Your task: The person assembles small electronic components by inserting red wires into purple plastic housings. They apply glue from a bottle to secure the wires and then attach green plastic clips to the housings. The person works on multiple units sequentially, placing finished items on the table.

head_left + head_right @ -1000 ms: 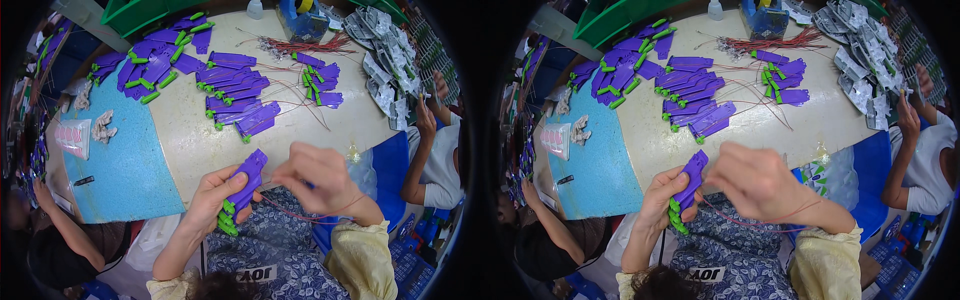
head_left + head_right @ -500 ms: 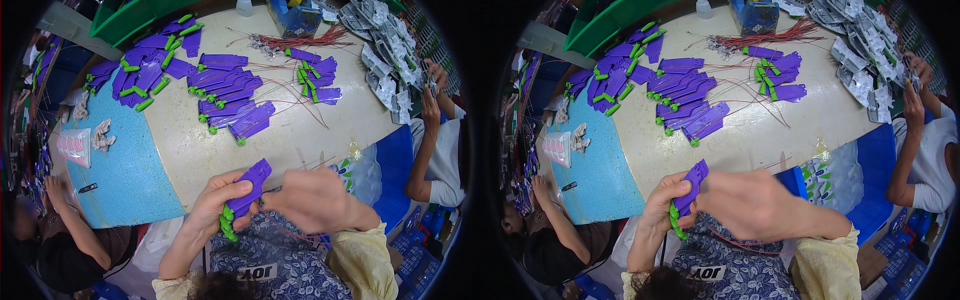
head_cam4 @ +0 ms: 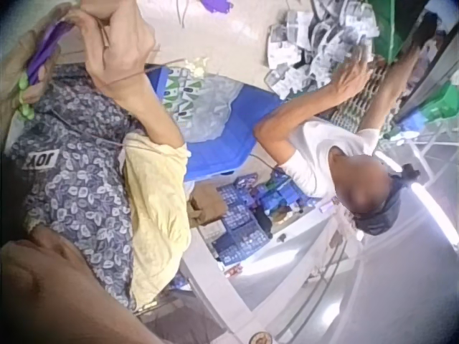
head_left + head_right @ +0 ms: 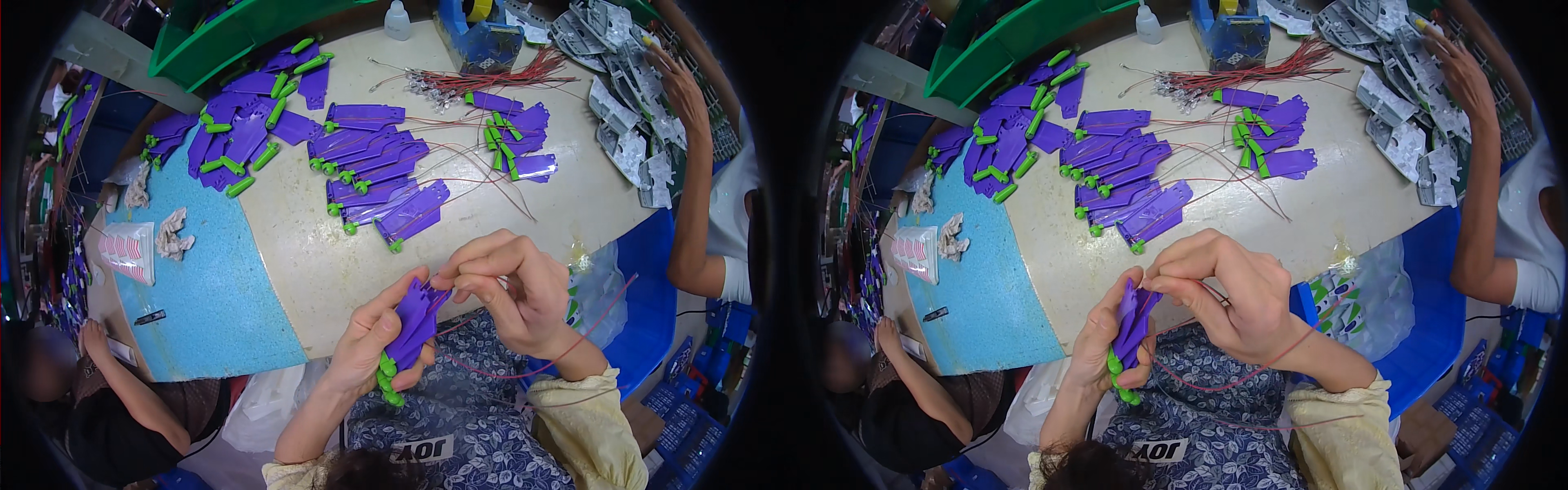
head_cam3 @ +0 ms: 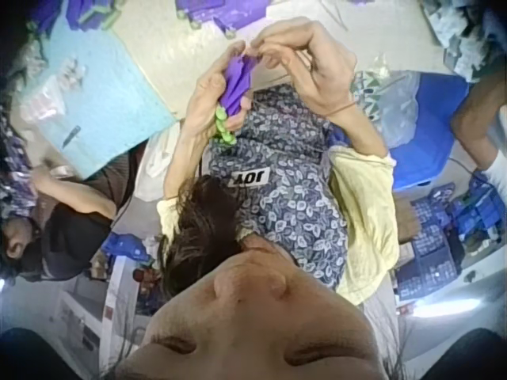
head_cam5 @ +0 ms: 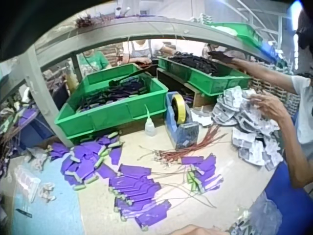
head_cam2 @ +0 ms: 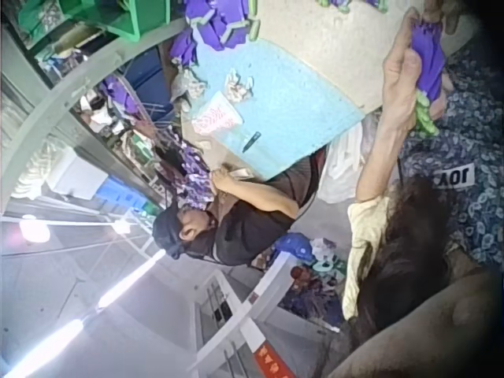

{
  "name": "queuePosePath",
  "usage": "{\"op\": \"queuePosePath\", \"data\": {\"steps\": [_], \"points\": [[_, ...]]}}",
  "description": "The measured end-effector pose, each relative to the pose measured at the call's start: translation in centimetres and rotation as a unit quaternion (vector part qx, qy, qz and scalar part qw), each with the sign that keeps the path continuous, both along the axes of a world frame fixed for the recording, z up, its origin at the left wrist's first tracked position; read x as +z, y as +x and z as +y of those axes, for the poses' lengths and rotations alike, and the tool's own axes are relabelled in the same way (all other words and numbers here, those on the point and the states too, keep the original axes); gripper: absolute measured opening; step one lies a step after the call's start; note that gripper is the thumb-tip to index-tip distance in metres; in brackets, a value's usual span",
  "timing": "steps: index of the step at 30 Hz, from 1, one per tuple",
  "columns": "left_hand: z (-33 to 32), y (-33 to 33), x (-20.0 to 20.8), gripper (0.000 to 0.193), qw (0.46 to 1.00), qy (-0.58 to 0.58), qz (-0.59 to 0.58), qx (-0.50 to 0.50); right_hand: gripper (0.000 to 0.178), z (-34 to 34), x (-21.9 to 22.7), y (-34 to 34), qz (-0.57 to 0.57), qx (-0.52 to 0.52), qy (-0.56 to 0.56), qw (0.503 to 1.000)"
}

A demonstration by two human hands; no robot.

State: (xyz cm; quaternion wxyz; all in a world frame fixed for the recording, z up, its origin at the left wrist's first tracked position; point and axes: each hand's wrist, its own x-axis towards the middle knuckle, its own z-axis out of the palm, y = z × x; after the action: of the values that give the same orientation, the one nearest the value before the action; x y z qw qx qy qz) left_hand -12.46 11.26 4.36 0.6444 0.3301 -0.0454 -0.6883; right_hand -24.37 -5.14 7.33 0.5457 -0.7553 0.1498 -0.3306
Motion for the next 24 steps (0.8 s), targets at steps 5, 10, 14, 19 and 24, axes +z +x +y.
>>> {"op": "queuePosePath", "data": {"steps": [5,10,14,19,24], "points": [[0.6,-0.5,-0.9,0.079,1.0,-0.014,-0.02,-0.018,0.014,0.5,-0.3,0.1,-0.021,-0.038,-0.036,0.998],[0.5,-0.6,-0.9,0.084,0.998,-0.007,-0.038,-0.045,0.009,-0.1,-0.4,-0.3,-0.02,0.016,-0.08,0.996],[0.5,-0.9,-0.8,0.083,1.0,0.003,-0.019,-0.012,0.015,0.5,-0.4,0.0,-0.03,-0.04,-0.055,0.997],[0.7,-0.9,-1.4,0.072,0.997,-0.053,0.055,0.019,0.018,0.8,-0.6,-0.2,-0.063,-0.043,0.026,0.997],[-0.6,0.1,0.9,0.056,0.999,-0.011,-0.026,-0.025,0.017,0.2,-0.8,-0.3,-0.078,-0.003,0.024,0.997]]}}
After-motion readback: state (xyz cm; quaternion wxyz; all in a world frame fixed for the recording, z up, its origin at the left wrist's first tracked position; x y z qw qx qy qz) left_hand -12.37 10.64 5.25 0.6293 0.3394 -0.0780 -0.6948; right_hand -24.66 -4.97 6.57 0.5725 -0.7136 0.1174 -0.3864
